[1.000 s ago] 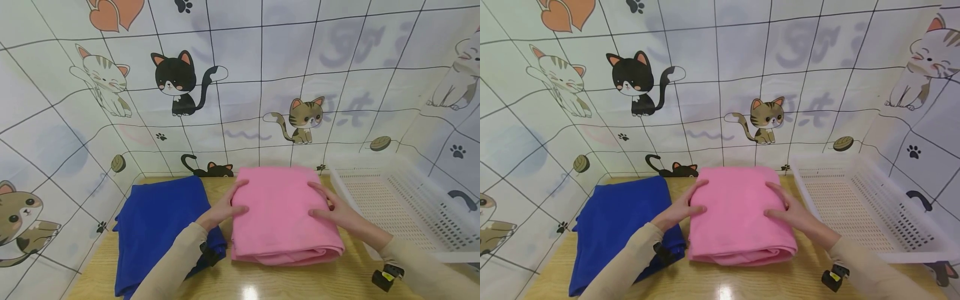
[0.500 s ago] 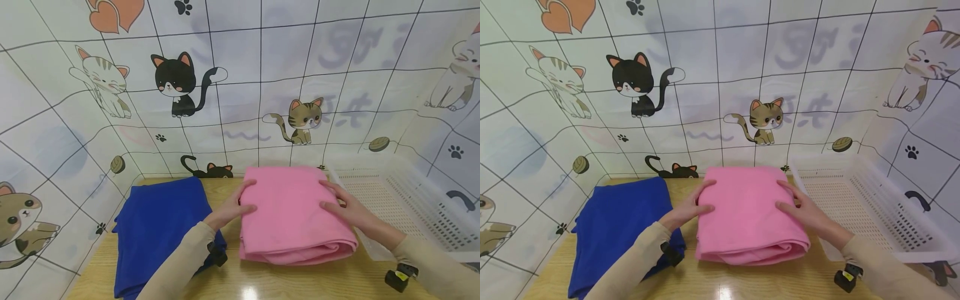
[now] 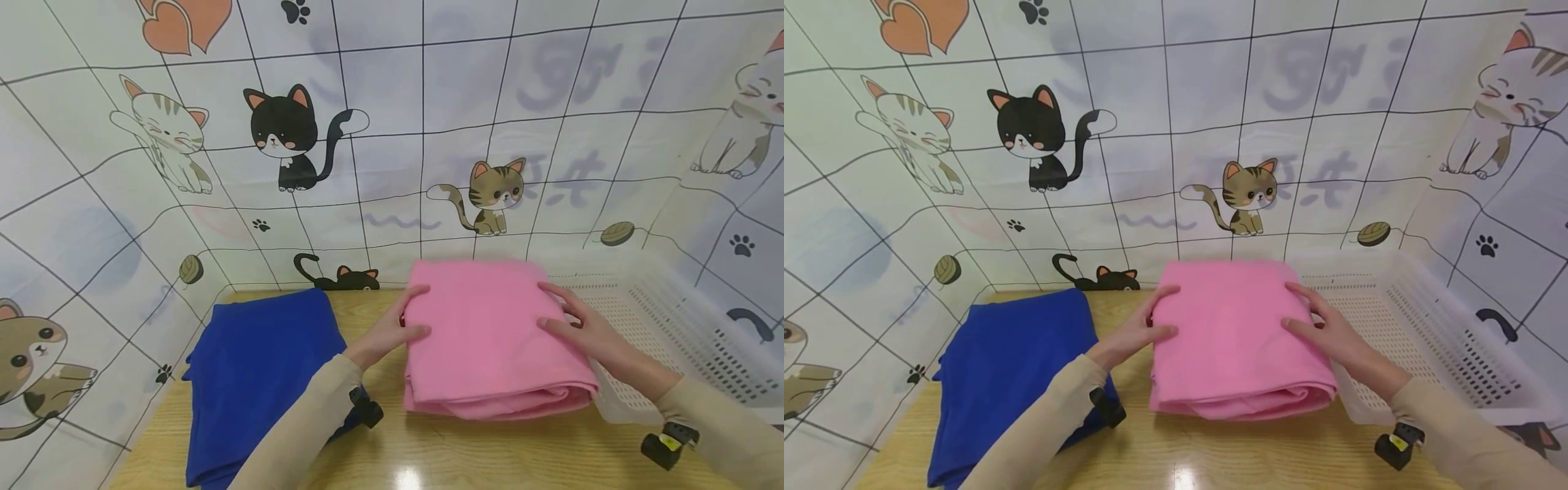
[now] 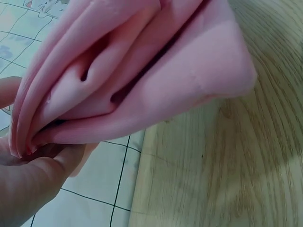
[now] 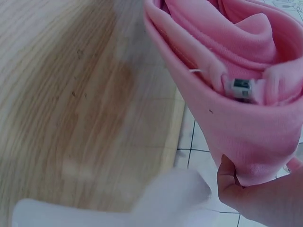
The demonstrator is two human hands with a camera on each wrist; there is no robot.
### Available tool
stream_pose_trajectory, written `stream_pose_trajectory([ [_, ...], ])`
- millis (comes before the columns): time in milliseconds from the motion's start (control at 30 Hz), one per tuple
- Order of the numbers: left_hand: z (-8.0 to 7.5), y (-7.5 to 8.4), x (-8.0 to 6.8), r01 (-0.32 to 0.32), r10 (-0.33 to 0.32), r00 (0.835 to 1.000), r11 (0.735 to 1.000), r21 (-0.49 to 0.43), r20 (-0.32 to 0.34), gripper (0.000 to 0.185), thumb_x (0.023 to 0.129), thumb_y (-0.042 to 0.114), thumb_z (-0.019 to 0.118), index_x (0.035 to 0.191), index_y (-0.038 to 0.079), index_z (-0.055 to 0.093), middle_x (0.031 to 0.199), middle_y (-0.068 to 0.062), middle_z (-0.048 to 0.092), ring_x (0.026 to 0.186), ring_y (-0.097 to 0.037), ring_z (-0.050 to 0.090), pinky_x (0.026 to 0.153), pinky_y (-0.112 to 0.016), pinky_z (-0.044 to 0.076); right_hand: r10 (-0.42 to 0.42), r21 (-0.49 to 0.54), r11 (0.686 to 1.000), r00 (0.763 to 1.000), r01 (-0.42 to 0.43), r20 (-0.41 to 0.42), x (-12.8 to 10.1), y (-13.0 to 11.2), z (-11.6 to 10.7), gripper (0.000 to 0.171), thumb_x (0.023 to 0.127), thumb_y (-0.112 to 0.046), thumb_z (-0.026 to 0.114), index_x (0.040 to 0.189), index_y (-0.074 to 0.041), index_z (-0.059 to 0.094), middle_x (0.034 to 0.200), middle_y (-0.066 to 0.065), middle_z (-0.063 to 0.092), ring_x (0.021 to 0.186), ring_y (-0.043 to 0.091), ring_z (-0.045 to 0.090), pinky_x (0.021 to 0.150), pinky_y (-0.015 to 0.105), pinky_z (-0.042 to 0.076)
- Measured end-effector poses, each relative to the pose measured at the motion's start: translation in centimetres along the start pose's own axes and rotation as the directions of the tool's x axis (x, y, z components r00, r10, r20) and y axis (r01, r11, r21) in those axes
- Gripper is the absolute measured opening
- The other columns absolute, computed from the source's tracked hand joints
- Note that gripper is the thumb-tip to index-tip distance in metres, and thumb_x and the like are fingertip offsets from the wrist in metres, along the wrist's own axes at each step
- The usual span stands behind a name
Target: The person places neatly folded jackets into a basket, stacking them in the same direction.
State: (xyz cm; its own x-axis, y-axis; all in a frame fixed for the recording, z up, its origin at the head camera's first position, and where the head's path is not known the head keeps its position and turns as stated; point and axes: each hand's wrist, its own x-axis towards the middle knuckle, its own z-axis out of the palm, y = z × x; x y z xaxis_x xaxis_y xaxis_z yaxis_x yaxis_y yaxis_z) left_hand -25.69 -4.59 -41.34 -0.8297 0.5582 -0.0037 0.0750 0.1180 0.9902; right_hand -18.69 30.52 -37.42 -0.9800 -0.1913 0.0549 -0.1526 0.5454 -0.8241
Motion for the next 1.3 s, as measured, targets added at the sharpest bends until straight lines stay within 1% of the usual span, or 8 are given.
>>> stream_pose_trajectory([
  [133,0.5,0.4,0.2,-0.013,0.013,1.000,0.999,-0.043,0.008,0.071,0.090,0.012,0.067,0.147,0.037,0.033,0.146,-0.011,0.029,0.122,-0.026,0.045,0.094,-0.039,0.043,0.008,-0.009,1.000,1.000,-0.008,-0.014,0.0,-0.1,-0.8,0.070,0.099,-0.032,0.056,0.156,-0.022,0.018,0.144,0.036,0.029,0.115,0.048,0.049,0.082,0.047,0.046],
  [333,1.2,0.8,0.7,-0.052,0.053,0.999,0.995,-0.085,0.009,0.071,0.091,0.009,0.065,0.147,0.037,0.032,0.141,-0.012,0.035,0.118,-0.025,0.048,0.092,-0.037,0.046,0.036,-0.011,0.999,0.999,-0.037,-0.025,0.0,0.1,-1.9,0.072,0.099,-0.033,0.055,0.156,-0.022,0.013,0.144,0.039,0.025,0.117,0.052,0.046,0.081,0.043,0.047],
  [567,1.8,1.8,1.4,-0.087,0.091,0.995,0.991,-0.103,0.035,0.072,0.091,0.008,0.063,0.147,0.038,0.031,0.145,-0.006,0.030,0.121,-0.023,0.047,0.094,-0.037,0.045,0.043,0.010,0.999,0.998,-0.043,-0.047,-0.3,0.5,-3.2,0.071,0.099,-0.031,0.055,0.157,-0.026,0.013,0.145,0.038,0.025,0.120,0.049,0.043,0.074,0.020,0.047],
  [767,2.7,2.6,2.1,-0.092,0.102,0.993,0.986,-0.139,0.067,0.073,0.090,0.005,0.064,0.147,0.035,0.031,0.142,-0.012,0.034,0.119,-0.025,0.049,0.094,-0.037,0.046,0.059,0.011,0.998,0.997,-0.059,-0.056,-0.7,1.3,-4.1,0.069,0.100,-0.029,0.053,0.156,-0.030,0.014,0.147,0.038,0.021,0.121,0.048,0.041,0.073,0.018,0.047],
  [833,3.1,2.7,2.4,-0.093,0.103,0.993,0.986,-0.138,0.064,0.072,0.090,0.004,0.064,0.147,0.035,0.032,0.142,-0.011,0.035,0.119,-0.024,0.049,0.094,-0.036,0.045,0.070,0.002,0.998,0.995,-0.070,-0.066,-0.7,1.6,-4.4,0.068,0.100,-0.030,0.053,0.156,-0.032,0.014,0.147,0.038,0.021,0.117,0.041,0.047,0.073,0.018,0.046],
  [967,3.9,3.0,2.9,-0.090,0.100,0.993,0.986,-0.142,0.063,0.073,0.089,0.005,0.064,0.147,0.037,0.033,0.142,-0.009,0.035,0.120,-0.021,0.048,0.095,-0.035,0.045,0.088,-0.010,0.996,0.993,-0.089,-0.080,-1.0,2.1,-5.2,0.068,0.100,-0.032,0.052,0.156,-0.036,0.014,0.148,0.038,0.020,0.103,0.016,0.054,0.072,0.020,0.046],
  [1067,4.4,3.2,3.4,-0.090,0.103,0.992,0.982,-0.169,0.069,0.072,0.089,0.005,0.064,0.146,0.038,0.033,0.141,-0.009,0.036,0.120,-0.021,0.048,0.095,-0.035,0.045,0.096,-0.008,0.995,0.992,-0.097,-0.083,-1.2,2.3,-5.8,0.067,0.100,-0.034,0.051,0.155,-0.037,0.013,0.149,0.037,0.018,0.100,0.009,0.052,0.071,0.021,0.048],
  [1300,5.2,3.5,4.1,-0.098,0.117,0.991,0.967,-0.235,0.068,0.071,0.089,0.003,0.062,0.146,0.035,0.034,0.141,-0.010,0.035,0.120,-0.024,0.048,0.094,-0.038,0.046,0.086,0.019,0.996,0.991,-0.085,-0.099,-1.7,2.7,-6.5,0.066,0.100,-0.032,0.052,0.155,-0.037,0.016,0.148,0.038,0.018,0.090,-0.006,0.053,0.070,0.021,0.049],
])
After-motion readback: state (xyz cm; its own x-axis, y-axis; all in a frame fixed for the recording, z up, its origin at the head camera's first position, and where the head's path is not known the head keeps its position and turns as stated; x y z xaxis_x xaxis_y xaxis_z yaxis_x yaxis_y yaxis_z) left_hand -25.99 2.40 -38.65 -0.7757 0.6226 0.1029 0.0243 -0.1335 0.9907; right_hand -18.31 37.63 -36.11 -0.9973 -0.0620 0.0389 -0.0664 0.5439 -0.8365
